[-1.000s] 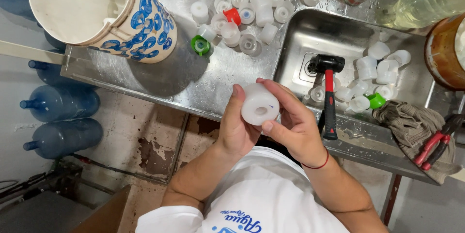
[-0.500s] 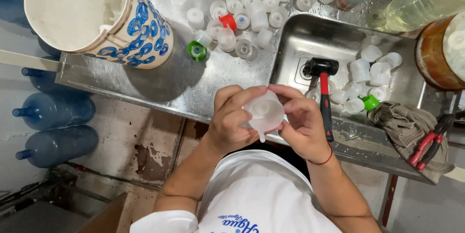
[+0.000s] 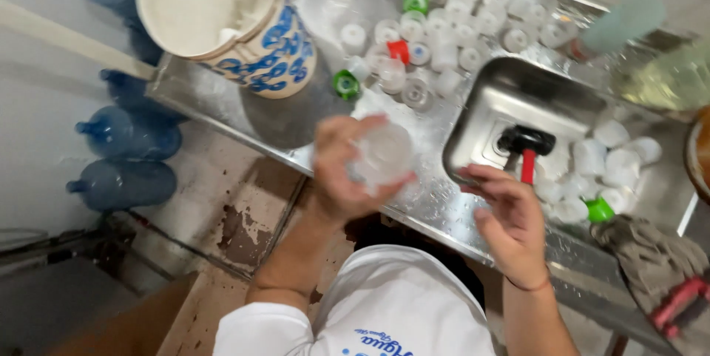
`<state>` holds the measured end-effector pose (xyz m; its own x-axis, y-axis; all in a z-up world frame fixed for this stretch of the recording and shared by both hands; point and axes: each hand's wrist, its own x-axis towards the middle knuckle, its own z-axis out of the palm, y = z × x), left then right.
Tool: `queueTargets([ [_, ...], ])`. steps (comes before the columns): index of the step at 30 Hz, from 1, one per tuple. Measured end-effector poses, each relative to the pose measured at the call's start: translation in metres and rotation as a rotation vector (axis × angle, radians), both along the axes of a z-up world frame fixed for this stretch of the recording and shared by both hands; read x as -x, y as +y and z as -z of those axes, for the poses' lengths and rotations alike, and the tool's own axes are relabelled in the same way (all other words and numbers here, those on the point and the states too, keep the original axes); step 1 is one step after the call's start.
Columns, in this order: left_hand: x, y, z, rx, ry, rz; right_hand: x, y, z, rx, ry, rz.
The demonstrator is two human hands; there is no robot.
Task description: The person sorts through a pile of plastic bottle caps in a sink, picking them up one by one and placing them into a large bucket.
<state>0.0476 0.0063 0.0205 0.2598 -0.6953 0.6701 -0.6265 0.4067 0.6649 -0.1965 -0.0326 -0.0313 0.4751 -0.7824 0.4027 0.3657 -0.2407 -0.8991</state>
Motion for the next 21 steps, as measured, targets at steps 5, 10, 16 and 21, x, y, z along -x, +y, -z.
queueTargets([
  [5, -0.087, -0.002, -0.054, 0.024, -0.138, -0.550, 0.055, 0.002, 0.031, -0.144, 0.170, 0.105],
  [10, -0.077, 0.004, -0.039, -0.051, -0.115, -0.788, 0.117, 0.012, 0.071, -0.299, 0.202, 0.226],
  [16, 0.097, -0.060, 0.104, -0.449, 0.141, -0.134, 0.197, 0.024, 0.102, -0.448, 0.251, 0.501],
  [21, 0.256, -0.126, 0.217, -0.720, 0.017, 0.459, 0.263, 0.015, 0.086, -0.424, 0.224, 0.601],
])
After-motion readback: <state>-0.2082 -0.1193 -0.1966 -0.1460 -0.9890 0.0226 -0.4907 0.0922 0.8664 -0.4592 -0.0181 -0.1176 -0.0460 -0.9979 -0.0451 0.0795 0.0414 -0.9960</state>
